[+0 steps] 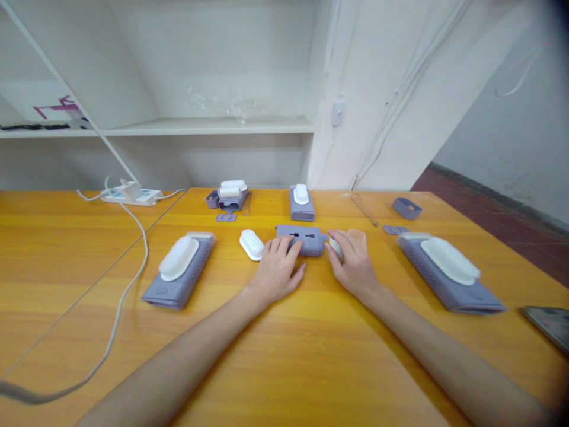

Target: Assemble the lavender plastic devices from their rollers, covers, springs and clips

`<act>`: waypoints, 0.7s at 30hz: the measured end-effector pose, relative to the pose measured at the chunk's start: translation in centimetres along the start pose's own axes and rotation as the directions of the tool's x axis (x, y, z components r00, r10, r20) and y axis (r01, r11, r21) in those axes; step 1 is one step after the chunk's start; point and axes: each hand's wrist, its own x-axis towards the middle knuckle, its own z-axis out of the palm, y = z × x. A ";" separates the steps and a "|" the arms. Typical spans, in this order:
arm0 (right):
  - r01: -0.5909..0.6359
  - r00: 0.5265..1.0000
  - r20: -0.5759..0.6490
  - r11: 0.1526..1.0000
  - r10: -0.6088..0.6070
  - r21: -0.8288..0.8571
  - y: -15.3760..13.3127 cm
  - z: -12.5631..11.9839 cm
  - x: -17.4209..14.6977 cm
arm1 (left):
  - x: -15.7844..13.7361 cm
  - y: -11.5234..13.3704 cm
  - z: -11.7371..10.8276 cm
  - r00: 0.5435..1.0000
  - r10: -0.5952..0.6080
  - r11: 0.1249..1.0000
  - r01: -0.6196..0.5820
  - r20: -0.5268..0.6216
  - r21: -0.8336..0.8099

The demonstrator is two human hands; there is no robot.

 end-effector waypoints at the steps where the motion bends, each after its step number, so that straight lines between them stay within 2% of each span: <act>1: -0.015 1.000 -0.022 1.000 0.015 -0.018 0.0 -0.1 0.1 | 0.0 0.0 0.0 1.000 0.000 1.000 0.000 0.001 0.001; 7: -0.113 0.984 -0.140 0.993 0.107 -0.039 0.4 -0.1 0.1 | 0.0 -0.2 0.1 1.000 0.006 1.000 -0.006 0.002 -0.002; 12: -0.076 0.978 -0.194 0.997 0.076 0.009 0.4 0.0 -0.1 | 0.1 -0.2 0.3 1.000 0.024 1.000 -0.024 0.006 0.000; 21: 0.022 0.984 -0.179 0.999 -0.016 0.034 -0.2 -0.3 0.3 | 0.1 0.2 -0.2 0.999 -0.049 0.998 0.049 -0.005 0.030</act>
